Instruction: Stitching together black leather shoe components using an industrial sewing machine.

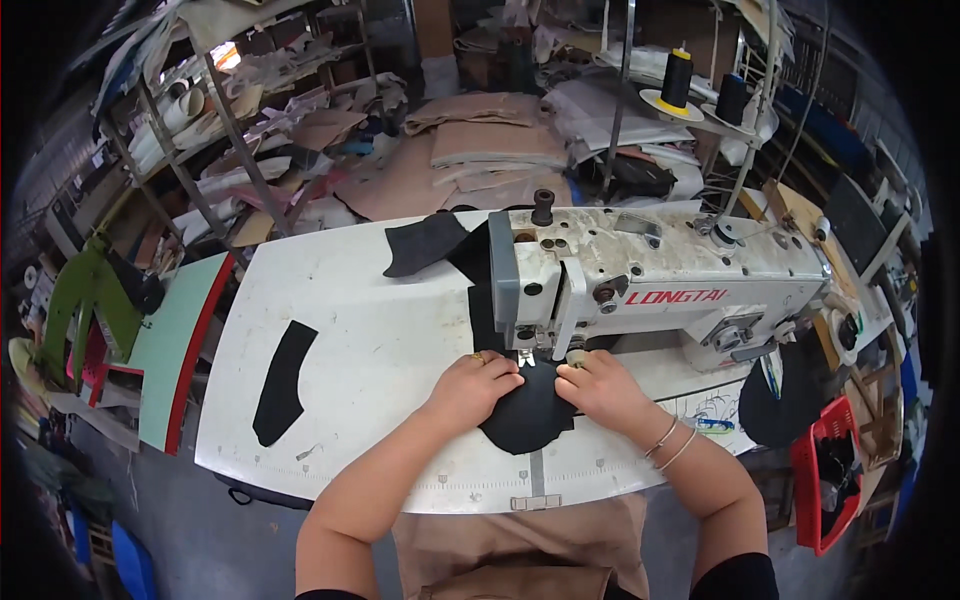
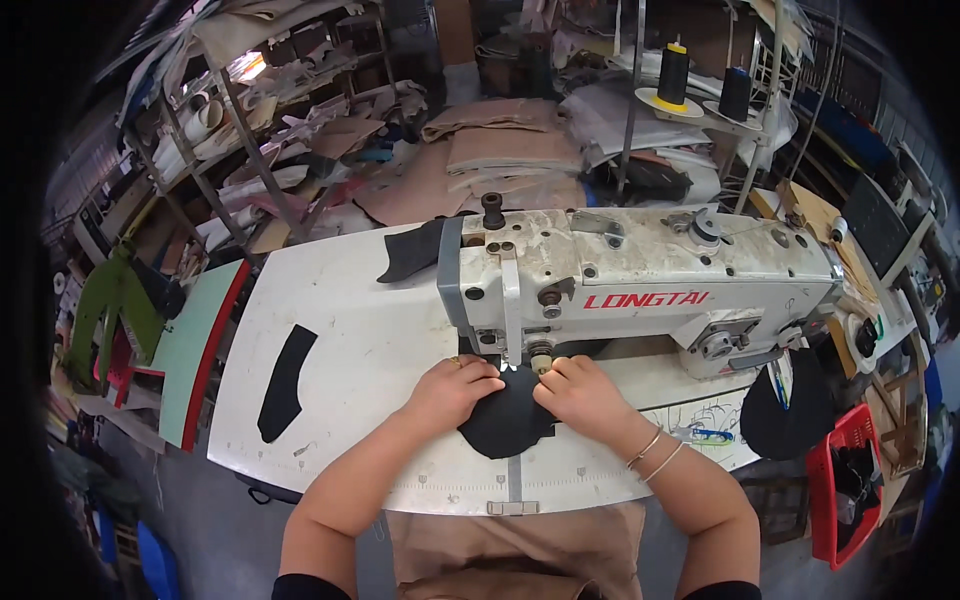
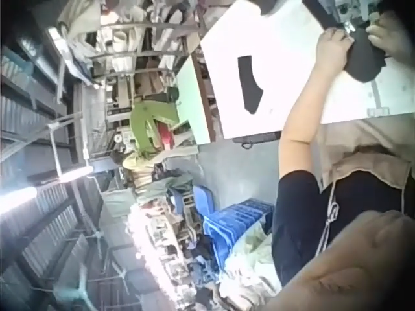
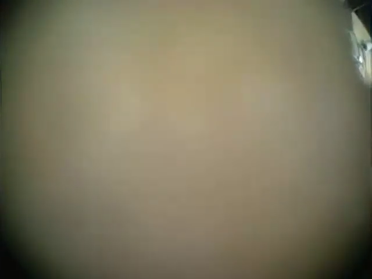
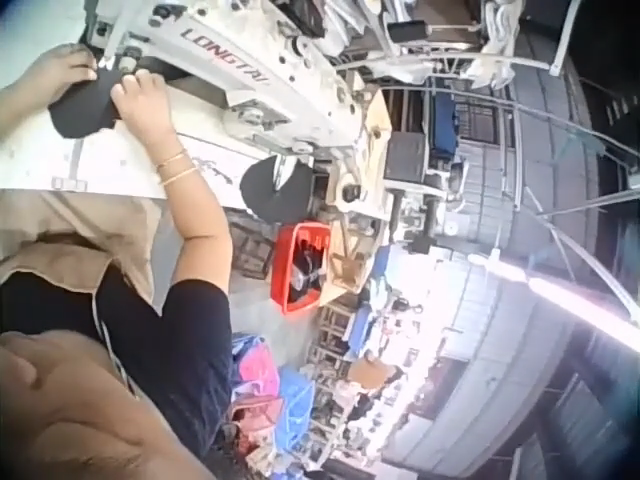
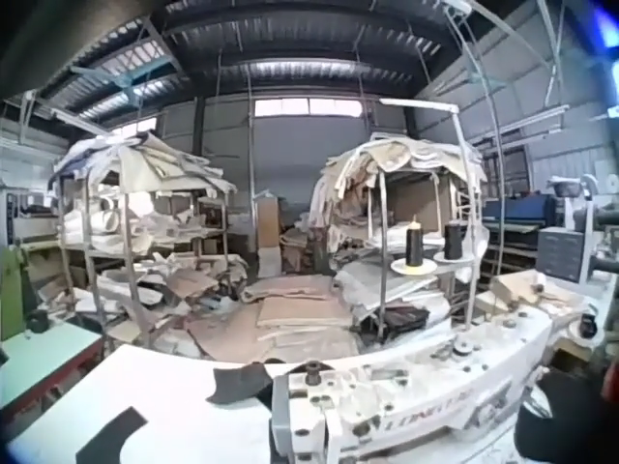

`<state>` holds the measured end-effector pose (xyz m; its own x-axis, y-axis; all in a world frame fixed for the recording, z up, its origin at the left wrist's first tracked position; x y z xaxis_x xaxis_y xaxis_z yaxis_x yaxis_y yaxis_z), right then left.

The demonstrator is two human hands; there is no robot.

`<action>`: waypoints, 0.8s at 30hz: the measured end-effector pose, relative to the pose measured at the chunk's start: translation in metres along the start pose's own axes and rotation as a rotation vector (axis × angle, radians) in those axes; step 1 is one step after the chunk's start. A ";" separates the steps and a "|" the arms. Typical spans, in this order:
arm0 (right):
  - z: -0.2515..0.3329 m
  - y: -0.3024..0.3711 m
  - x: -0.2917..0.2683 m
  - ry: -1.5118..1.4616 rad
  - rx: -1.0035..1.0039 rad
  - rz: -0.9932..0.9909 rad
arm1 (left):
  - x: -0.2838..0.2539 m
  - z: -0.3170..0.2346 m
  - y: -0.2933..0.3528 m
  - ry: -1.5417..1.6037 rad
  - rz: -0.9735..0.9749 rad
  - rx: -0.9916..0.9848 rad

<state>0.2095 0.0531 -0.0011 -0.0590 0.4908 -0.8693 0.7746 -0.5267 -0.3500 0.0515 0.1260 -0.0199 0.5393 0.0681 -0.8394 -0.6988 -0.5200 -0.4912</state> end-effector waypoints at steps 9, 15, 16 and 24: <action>-0.012 -0.007 0.010 -0.009 0.066 0.119 | 0.002 0.010 -0.006 -0.064 0.021 -0.064; -0.015 -0.005 0.016 -0.004 0.147 0.138 | 0.003 0.012 -0.008 -0.073 -0.040 -0.053; -0.014 -0.005 0.013 -0.011 0.183 0.127 | 0.003 0.012 -0.008 -0.075 -0.042 -0.056; -0.022 -0.003 0.021 -0.055 0.319 0.076 | 0.001 0.018 -0.014 -0.077 -0.081 -0.066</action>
<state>0.2201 0.0801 -0.0109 -0.0494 0.4077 -0.9118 0.5421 -0.7558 -0.3673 0.0535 0.1485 -0.0178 0.5537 0.1759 -0.8139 -0.6202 -0.5652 -0.5440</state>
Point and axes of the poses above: each hand's wrist, its own y-axis away from the middle knuckle, its own x-axis out of the palm, z = x × y, the point moved 5 cm from there along -y, towards the middle knuckle, and after that the axes turned 14 degrees about -x, right-handed, at the moved point
